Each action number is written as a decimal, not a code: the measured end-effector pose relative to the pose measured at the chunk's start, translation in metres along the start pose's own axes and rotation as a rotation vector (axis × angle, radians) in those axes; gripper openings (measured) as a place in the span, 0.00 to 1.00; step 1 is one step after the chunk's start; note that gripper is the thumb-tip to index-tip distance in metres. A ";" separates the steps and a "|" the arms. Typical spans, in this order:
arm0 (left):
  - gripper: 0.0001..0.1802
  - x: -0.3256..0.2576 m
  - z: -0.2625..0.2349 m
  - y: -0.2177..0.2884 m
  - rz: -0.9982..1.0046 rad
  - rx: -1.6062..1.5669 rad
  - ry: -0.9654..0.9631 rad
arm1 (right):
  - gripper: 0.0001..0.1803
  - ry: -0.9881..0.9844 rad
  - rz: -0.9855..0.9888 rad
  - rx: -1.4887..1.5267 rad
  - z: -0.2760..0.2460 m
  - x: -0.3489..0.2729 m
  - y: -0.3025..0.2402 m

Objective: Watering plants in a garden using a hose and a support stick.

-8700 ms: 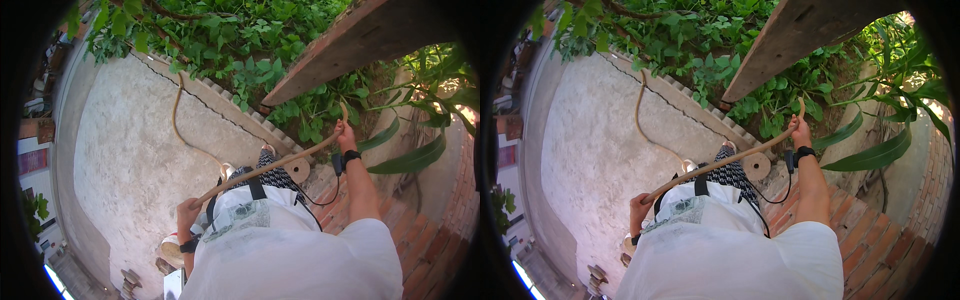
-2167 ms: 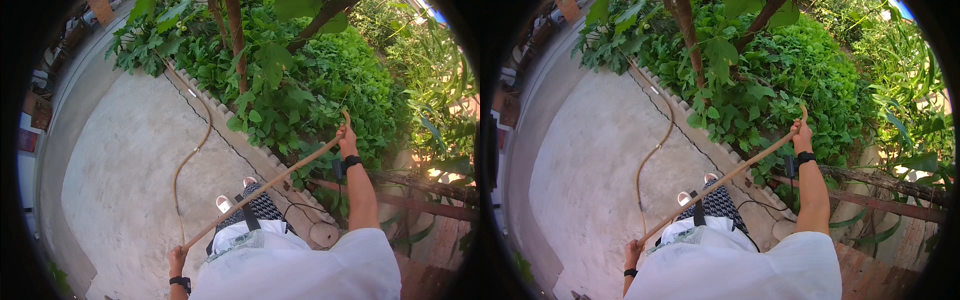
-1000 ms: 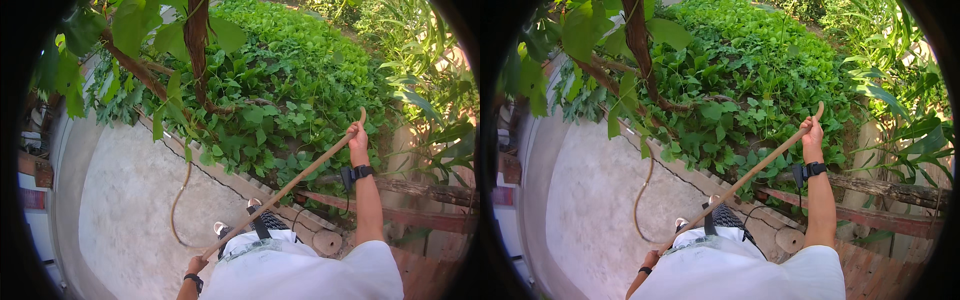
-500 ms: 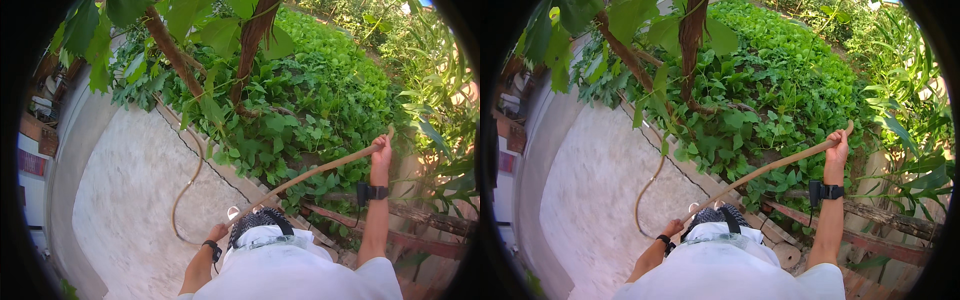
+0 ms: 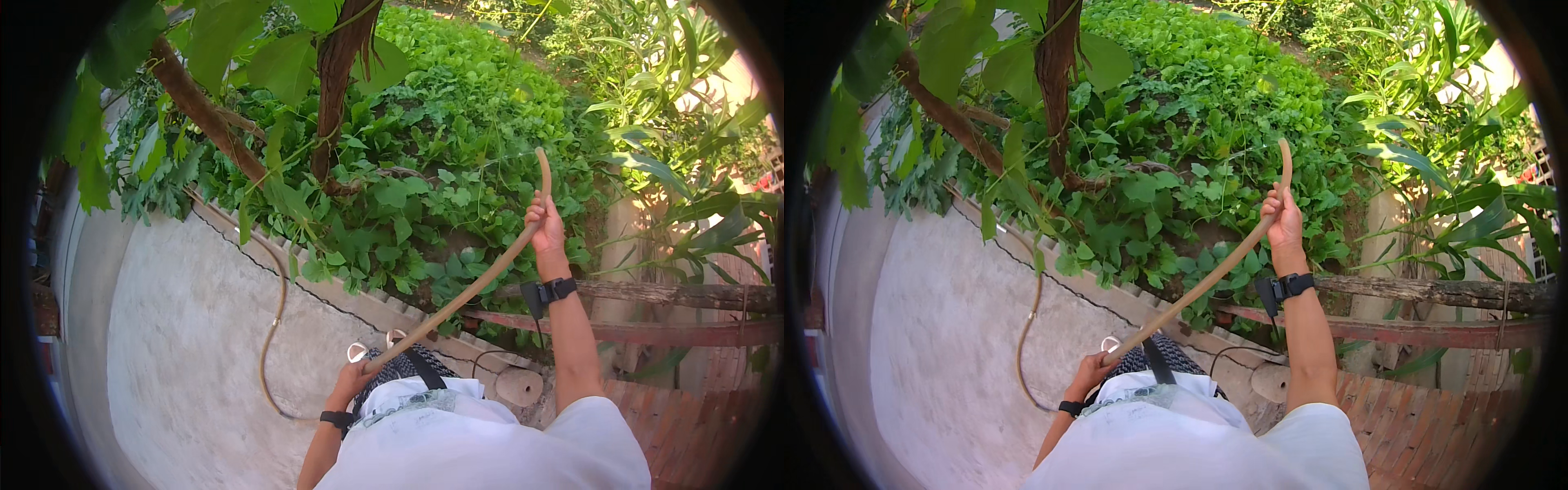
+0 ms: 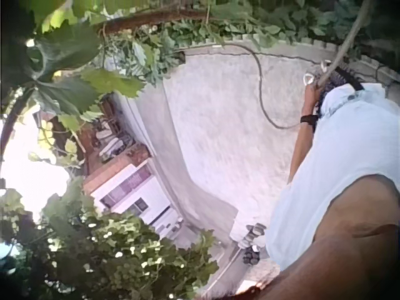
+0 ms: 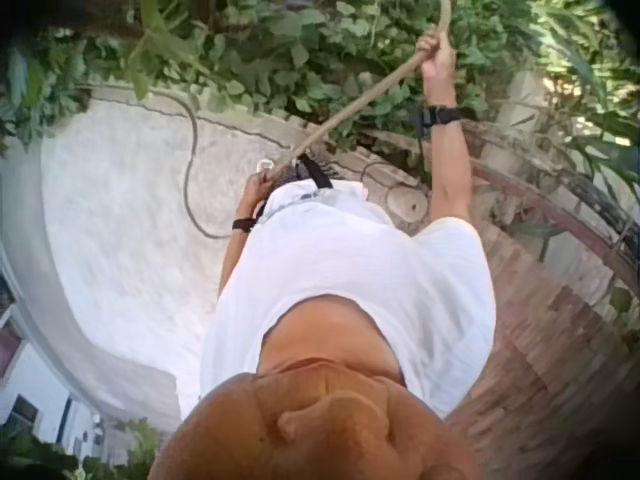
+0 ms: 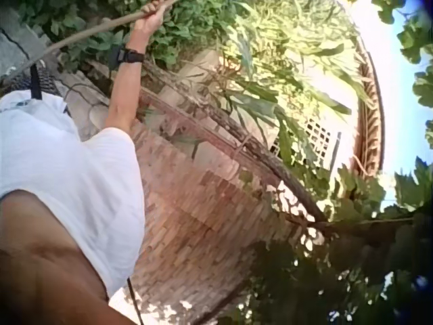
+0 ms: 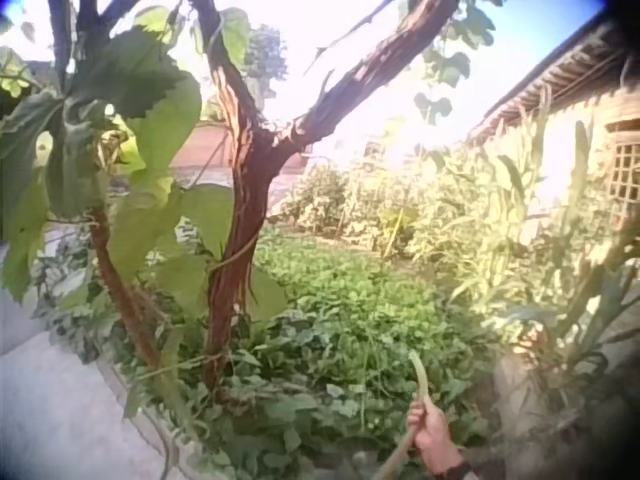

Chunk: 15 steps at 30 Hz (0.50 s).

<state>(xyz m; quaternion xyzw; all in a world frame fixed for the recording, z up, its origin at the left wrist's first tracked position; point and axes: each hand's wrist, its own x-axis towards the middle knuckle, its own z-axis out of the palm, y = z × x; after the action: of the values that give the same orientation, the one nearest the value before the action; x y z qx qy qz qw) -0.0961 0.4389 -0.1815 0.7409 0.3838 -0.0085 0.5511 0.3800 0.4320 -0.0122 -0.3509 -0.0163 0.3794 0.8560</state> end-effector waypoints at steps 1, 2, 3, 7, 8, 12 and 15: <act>0.13 -0.005 -0.002 0.000 0.035 0.025 0.012 | 0.15 0.022 -0.004 -0.008 -0.008 0.001 0.001; 0.14 -0.008 -0.005 0.001 0.069 0.050 0.024 | 0.15 0.044 -0.005 -0.016 -0.017 0.003 0.002; 0.14 -0.011 -0.009 0.001 0.038 0.023 -0.006 | 0.15 0.049 0.001 -0.017 -0.024 0.006 0.000; 0.13 -0.021 -0.020 0.006 0.093 0.086 -0.004 | 0.15 0.052 0.048 0.066 -0.055 0.017 -0.015; 0.13 -0.024 -0.022 0.006 0.074 0.092 -0.009 | 0.15 0.061 0.056 0.067 -0.060 0.021 -0.016; 0.15 -0.035 -0.027 0.014 -0.015 0.053 -0.027 | 0.14 0.065 0.004 0.040 -0.083 0.037 -0.042; 0.13 -0.044 -0.025 0.028 -0.046 0.028 0.004 | 0.14 0.055 0.044 0.012 -0.095 0.048 -0.061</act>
<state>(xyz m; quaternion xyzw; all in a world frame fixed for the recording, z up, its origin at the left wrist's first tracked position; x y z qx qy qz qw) -0.1215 0.4316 -0.1302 0.7396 0.4018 -0.0252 0.5394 0.4811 0.3794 -0.0578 -0.3565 0.0172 0.3883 0.8496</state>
